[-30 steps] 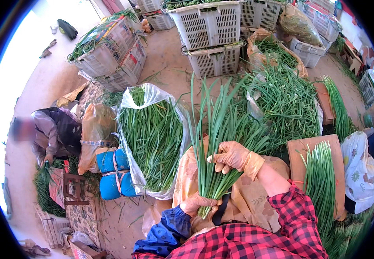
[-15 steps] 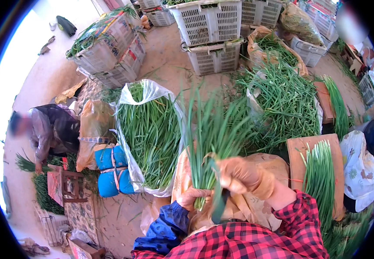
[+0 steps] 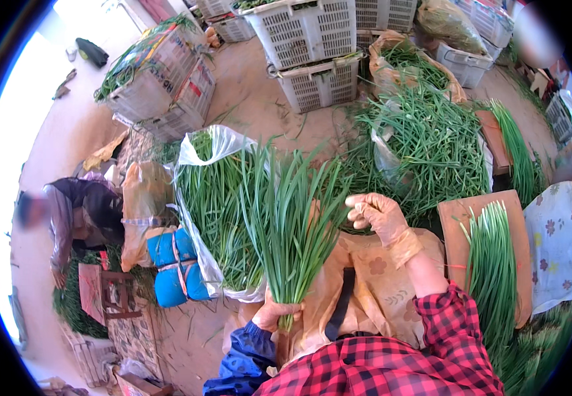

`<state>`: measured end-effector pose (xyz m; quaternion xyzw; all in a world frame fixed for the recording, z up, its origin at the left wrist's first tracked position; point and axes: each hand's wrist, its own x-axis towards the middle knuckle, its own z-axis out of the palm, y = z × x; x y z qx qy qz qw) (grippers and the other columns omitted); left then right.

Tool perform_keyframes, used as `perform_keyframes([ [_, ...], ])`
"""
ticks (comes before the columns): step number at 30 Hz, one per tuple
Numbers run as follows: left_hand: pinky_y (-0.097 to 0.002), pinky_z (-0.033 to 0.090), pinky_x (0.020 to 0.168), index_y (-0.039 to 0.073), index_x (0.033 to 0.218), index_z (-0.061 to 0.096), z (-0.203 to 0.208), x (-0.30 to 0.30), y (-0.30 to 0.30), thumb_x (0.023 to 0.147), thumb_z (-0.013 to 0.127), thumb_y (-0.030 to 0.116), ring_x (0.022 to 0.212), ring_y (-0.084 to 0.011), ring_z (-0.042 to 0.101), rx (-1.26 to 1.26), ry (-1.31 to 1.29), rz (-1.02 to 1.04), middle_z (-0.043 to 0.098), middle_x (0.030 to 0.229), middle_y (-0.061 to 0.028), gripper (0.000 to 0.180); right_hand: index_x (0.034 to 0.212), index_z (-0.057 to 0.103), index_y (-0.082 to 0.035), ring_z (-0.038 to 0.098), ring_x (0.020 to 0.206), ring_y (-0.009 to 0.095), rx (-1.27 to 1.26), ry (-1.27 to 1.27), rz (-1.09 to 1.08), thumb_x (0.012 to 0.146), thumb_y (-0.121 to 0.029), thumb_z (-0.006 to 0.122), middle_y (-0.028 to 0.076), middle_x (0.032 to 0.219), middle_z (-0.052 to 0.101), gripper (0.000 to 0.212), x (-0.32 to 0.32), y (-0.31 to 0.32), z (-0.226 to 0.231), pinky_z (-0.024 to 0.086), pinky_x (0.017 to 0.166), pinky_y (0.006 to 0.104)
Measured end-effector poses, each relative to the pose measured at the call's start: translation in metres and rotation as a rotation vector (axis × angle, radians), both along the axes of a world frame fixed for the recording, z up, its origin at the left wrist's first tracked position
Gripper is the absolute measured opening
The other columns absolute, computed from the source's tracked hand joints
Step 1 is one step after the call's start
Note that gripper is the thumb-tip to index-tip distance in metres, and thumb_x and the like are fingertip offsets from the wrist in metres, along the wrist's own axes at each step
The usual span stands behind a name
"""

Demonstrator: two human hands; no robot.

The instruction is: The person picks up green onions from a bag, sorts through them by hand, organizes them into a bundle, and then ties the bundle with a red string on a board before placing it to the side.

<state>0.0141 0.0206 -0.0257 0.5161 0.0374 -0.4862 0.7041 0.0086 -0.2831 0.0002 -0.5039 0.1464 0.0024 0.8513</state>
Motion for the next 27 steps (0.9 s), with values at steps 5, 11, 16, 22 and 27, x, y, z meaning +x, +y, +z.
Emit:
perform_keyframes([
  [5,-0.0237,0.042,0.050,-0.001,0.104,0.052,0.006,0.004,0.027,0.062,0.067,0.006,0.062,-0.0135,0.051,0.036,-0.008,-0.182,0.054,0.079,-0.0070,0.046,0.119,0.040,0.001,0.058,0.058,0.013,-0.113,0.247,0.087,0.077,-0.025,0.064,0.009,0.078,0.061,0.055,0.016,0.002,0.018,0.043,0.045,0.0213],
  [11,-0.0256,0.045,0.054,0.001,0.102,0.054,0.019,0.003,0.036,0.060,0.067,-0.001,0.067,-0.0142,0.054,0.121,0.006,-0.210,0.055,0.080,-0.0045,0.044,0.091,0.055,-0.001,0.058,0.053,0.017,-0.227,0.244,-0.219,0.080,-0.016,0.057,0.010,0.069,0.062,0.019,0.013,-0.037,-0.009,0.046,0.050,0.0234],
  [16,-0.0240,0.045,0.066,0.003,0.108,0.053,0.021,0.011,0.038,0.065,0.064,-0.002,0.080,-0.0109,0.054,0.206,-0.014,-0.243,0.057,0.095,-0.0009,0.045,0.117,0.042,-0.001,0.050,0.100,0.021,-0.645,-0.166,-0.600,0.077,-0.013,0.060,0.013,0.109,0.050,0.046,-0.021,-0.060,0.011,0.041,0.086,0.0290],
  [22,-0.0258,0.047,0.062,0.001,0.108,0.051,0.032,0.039,0.016,0.067,0.067,0.003,0.074,-0.0160,0.058,0.274,0.136,-0.381,0.059,0.092,-0.0083,0.043,0.134,0.024,-0.017,0.020,0.128,0.028,-1.474,-1.083,0.268,0.069,-0.030,0.054,0.010,0.136,0.027,0.073,-0.037,0.120,0.041,0.022,0.098,0.0488],
  [27,-0.0287,0.048,0.065,0.000,0.111,0.049,0.049,0.042,-0.009,0.066,0.069,0.005,0.077,-0.0190,0.059,0.276,0.093,-0.533,0.059,0.094,-0.0109,0.048,0.137,0.003,-0.018,0.023,0.127,0.032,-1.687,-0.998,0.431,0.076,-0.029,0.041,0.010,0.133,0.032,0.073,-0.022,0.124,0.039,0.023,0.098,0.0498],
])
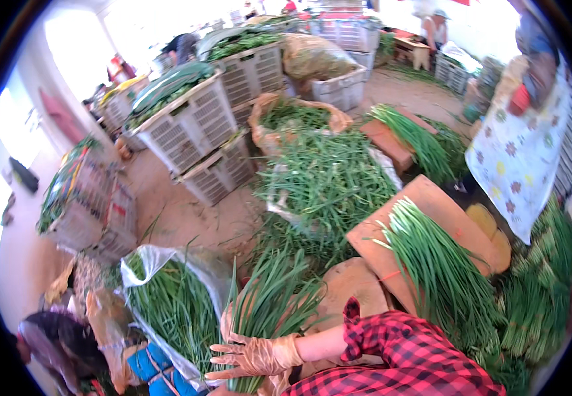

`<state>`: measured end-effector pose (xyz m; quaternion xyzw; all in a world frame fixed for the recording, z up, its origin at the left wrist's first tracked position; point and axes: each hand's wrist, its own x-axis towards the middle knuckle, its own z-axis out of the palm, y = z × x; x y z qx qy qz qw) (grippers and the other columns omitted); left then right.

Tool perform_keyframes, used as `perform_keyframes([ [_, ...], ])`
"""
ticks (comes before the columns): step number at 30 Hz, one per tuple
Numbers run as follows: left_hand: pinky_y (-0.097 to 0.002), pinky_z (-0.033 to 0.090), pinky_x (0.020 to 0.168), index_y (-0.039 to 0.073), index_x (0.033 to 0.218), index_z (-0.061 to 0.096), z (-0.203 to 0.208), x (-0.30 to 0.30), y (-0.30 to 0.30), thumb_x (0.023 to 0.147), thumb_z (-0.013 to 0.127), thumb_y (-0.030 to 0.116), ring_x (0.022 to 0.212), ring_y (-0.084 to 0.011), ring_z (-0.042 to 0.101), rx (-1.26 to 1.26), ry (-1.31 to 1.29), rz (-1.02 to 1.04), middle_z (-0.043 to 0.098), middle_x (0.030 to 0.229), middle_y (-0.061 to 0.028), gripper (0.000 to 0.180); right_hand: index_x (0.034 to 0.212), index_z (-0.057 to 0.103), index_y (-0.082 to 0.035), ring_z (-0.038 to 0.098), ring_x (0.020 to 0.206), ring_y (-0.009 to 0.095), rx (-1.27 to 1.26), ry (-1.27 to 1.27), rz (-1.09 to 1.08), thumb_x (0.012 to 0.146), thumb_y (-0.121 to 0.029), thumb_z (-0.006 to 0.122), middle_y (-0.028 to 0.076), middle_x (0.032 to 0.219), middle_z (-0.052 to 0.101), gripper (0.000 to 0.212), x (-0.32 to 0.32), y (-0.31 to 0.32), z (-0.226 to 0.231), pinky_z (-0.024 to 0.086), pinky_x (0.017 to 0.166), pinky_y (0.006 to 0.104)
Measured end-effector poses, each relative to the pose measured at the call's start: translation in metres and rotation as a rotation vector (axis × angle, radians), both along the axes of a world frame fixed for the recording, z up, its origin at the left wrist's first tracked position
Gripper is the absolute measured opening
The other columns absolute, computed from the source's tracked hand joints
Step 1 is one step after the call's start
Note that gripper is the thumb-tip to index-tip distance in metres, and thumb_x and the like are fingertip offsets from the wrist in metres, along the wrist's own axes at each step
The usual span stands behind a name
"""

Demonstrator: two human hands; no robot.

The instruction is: The person picks up green onions from a bag, sorts through them by hand, organizes them into a bundle, and then ties the bundle with a red string on a board before placing it to the side.

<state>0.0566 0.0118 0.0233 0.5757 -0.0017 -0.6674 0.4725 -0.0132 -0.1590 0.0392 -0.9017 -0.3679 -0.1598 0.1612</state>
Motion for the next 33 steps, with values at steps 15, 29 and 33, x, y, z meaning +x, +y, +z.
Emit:
perform_keyframes([
  [15,-0.0318,0.052,0.056,-0.005,0.106,0.050,0.090,0.034,-0.103,0.070,0.067,0.013,0.070,-0.0254,0.062,-0.301,-0.076,-0.485,0.061,0.087,-0.0174,0.043,0.107,0.045,-0.004,0.054,0.056,0.019,-0.355,0.126,-0.951,0.076,-0.014,0.052,0.010,0.068,0.053,0.033,-0.171,-0.144,0.128,0.046,0.046,0.0322],
  [29,-0.0254,0.046,0.066,0.002,0.115,0.045,0.038,-0.116,-0.295,0.088,0.043,0.037,0.073,-0.0112,0.056,-0.629,-0.500,-0.940,0.058,0.087,-0.0061,0.045,0.123,0.036,0.002,0.048,0.052,0.018,-0.352,0.451,-1.798,0.076,-0.005,0.041,0.006,0.063,0.046,0.049,-0.244,-0.162,0.048,0.041,0.044,0.0311],
  [33,-0.0259,0.045,0.064,0.003,0.105,0.050,-0.005,-0.138,-0.335,0.090,0.036,0.042,0.067,-0.0129,0.055,-0.304,-0.001,-0.740,0.058,0.085,-0.0062,0.043,0.127,0.032,0.001,0.049,0.056,0.016,-0.314,0.448,-1.964,0.076,-0.009,0.045,0.004,0.067,0.048,0.054,-0.218,-0.179,0.007,0.041,0.047,0.0299],
])
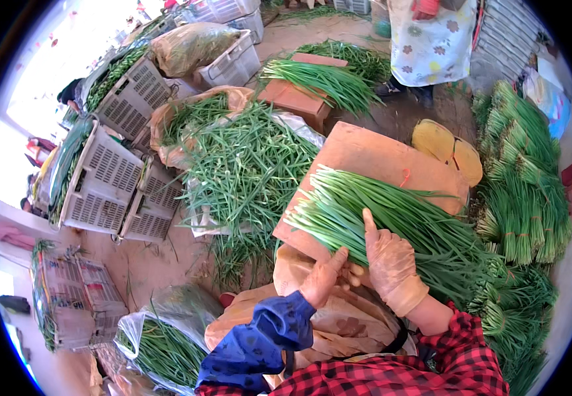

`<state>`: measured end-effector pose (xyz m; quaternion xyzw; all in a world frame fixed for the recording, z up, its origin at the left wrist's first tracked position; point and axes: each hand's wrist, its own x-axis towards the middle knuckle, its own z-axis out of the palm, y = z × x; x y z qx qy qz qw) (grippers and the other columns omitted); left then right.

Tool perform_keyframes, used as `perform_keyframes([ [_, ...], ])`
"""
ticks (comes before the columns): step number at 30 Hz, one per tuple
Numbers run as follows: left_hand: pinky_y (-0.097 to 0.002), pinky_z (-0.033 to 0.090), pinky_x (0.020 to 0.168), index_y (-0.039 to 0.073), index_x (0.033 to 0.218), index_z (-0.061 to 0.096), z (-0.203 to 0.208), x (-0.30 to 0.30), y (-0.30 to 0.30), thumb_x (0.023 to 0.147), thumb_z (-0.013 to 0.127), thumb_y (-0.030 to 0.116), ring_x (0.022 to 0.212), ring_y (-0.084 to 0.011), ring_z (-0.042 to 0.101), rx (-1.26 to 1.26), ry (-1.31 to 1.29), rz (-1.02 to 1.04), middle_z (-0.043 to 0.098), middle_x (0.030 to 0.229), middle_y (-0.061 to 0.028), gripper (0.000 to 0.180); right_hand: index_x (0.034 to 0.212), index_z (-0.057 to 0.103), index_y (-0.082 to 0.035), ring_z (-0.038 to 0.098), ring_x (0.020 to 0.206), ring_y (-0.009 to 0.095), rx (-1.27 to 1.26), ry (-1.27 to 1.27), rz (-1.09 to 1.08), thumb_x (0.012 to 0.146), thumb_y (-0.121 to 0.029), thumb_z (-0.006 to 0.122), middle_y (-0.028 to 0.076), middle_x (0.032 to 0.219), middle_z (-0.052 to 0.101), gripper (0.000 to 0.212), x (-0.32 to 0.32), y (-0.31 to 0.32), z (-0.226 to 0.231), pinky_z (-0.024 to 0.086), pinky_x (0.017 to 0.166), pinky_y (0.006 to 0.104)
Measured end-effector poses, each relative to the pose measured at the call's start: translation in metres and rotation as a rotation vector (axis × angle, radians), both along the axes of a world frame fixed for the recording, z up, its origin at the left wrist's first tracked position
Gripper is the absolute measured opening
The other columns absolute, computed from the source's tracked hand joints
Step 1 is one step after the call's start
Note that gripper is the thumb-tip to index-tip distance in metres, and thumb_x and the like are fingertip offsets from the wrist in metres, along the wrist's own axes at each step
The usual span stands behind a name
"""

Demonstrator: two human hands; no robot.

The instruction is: The person picks up green onions from a bag, sorts through them by hand, organizes them into a bundle, and then ties the bundle with a red string on a board before placing it to the side.

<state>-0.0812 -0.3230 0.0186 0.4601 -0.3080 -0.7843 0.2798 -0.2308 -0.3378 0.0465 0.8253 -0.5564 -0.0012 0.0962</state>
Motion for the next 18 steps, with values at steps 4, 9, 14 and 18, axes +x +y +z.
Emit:
perform_keyframes([
  [4,-0.0279,0.043,0.054,0.005,0.095,0.052,-0.019,0.007,-0.028,0.092,0.032,0.036,0.063,-0.0149,0.055,0.108,-0.004,0.077,0.059,0.076,-0.0062,0.037,0.134,0.021,-0.005,0.049,0.065,0.014,-0.026,-0.013,-0.044,0.075,-0.011,0.046,0.001,0.073,0.048,0.064,0.010,-0.014,-0.019,0.042,0.055,0.0272],
  [9,-0.0373,0.045,0.071,0.009,0.106,0.053,0.016,0.022,-0.047,0.076,0.054,0.032,0.079,-0.0264,0.058,-0.657,-1.168,-0.699,0.058,0.089,-0.0156,0.037,0.134,0.025,-0.015,0.048,0.066,0.011,-0.073,-0.028,-0.115,0.074,-0.011,0.048,-0.003,0.075,0.045,0.065,0.002,-0.021,-0.053,0.042,0.055,0.0257],
  [14,-0.0453,0.024,0.099,0.017,0.127,0.037,0.011,0.004,-0.063,0.064,0.065,0.023,0.121,-0.0274,0.034,-1.535,-1.339,-0.691,0.036,0.130,-0.0133,0.069,0.134,0.024,-0.013,0.050,0.070,0.012,-0.023,-0.083,-0.133,0.073,-0.012,0.050,-0.003,0.082,0.048,0.067,-0.005,-0.022,-0.056,0.043,0.058,0.0242],
  [18,-0.0492,0.011,0.103,0.022,0.136,0.019,-0.024,0.005,-0.080,0.072,0.049,0.009,0.130,-0.0224,0.014,-1.440,-1.450,-0.687,0.015,0.141,-0.0040,0.072,0.132,0.026,-0.009,0.052,0.074,0.014,0.010,-0.125,-0.049,0.073,-0.014,0.052,-0.002,0.094,0.051,0.065,-0.001,-0.013,-0.010,0.044,0.061,0.0233],
])
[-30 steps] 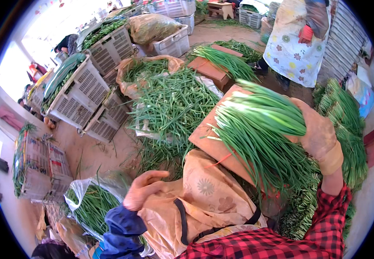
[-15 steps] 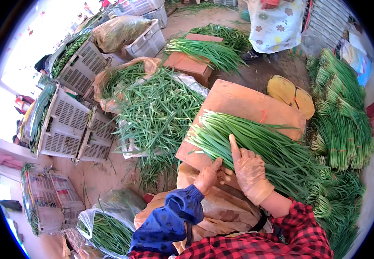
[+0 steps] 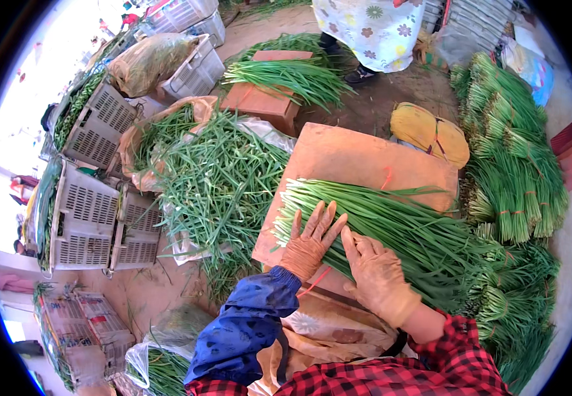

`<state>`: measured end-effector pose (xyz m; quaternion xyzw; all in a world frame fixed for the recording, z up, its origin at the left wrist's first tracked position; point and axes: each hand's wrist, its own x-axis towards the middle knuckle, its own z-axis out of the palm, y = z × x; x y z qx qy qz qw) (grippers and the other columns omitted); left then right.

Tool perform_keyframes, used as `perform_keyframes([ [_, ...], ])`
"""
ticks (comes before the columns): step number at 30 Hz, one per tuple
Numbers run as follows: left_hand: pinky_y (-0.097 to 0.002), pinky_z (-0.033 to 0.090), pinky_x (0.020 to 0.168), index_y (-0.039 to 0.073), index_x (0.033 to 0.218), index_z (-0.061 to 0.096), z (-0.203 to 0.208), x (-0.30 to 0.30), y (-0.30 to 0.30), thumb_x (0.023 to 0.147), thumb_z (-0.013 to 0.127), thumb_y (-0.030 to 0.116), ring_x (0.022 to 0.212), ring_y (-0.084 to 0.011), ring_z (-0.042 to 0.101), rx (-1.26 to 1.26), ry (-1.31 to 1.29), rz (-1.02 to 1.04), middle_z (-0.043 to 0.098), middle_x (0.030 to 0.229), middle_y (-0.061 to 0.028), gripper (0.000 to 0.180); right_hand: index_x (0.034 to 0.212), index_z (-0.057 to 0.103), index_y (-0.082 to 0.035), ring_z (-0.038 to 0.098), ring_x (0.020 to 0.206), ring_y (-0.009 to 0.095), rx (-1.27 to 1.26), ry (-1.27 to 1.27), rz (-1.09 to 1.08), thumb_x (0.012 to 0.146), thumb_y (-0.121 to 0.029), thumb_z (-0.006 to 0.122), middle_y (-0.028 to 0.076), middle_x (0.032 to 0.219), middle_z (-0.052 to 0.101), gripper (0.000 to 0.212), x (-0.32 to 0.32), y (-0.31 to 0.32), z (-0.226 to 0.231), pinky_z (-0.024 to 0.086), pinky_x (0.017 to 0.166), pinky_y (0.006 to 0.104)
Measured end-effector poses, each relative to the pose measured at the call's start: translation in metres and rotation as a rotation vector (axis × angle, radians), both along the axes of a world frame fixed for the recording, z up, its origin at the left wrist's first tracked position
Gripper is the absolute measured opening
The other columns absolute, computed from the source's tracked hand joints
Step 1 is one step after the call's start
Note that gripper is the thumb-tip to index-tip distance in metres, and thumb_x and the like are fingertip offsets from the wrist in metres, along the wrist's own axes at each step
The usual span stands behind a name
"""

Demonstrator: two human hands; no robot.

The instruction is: The person picks up green onions from a bag, sorts through them by hand, organizes them into a bundle, and then ties the bundle with a red string on a board before placing it to the side.

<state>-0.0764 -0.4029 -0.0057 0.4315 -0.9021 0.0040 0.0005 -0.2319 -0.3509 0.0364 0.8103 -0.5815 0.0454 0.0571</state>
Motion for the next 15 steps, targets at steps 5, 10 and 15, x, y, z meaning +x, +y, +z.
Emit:
perform_keyframes([
  [5,-0.0492,0.010,0.103,0.019,0.136,0.018,-0.011,-0.008,0.000,0.074,0.044,0.009,0.130,-0.0210,0.015,-0.008,-0.035,0.000,0.016,0.141,-0.0035,0.067,0.118,0.039,-0.002,0.057,0.081,0.027,0.198,-0.287,-0.116,0.081,-0.010,0.047,0.014,0.091,0.058,0.039,-0.017,-0.071,0.031,0.046,0.070,0.0353],
  [10,-0.0529,0.008,0.101,0.012,0.135,0.019,-0.022,-0.026,-0.007,0.070,0.050,0.015,0.131,-0.0259,0.013,-0.257,0.032,-0.025,0.015,0.141,-0.0108,0.073,0.099,0.056,0.005,0.057,0.093,0.032,0.684,-0.438,-0.376,0.079,-0.011,0.043,0.019,0.099,0.058,0.029,-0.023,-0.172,-0.067,0.046,0.075,0.0374],
  [15,-0.0484,0.013,0.102,0.009,0.135,0.015,-0.002,-0.035,-0.027,0.066,0.057,0.013,0.129,-0.0278,0.016,-0.102,0.019,0.073,0.022,0.137,-0.0139,0.082,0.092,0.063,-0.004,0.057,0.093,0.028,0.854,-0.284,-0.020,0.077,-0.019,0.048,0.017,0.100,0.058,0.026,-0.012,-0.159,-0.061,0.045,0.077,0.0338],
])
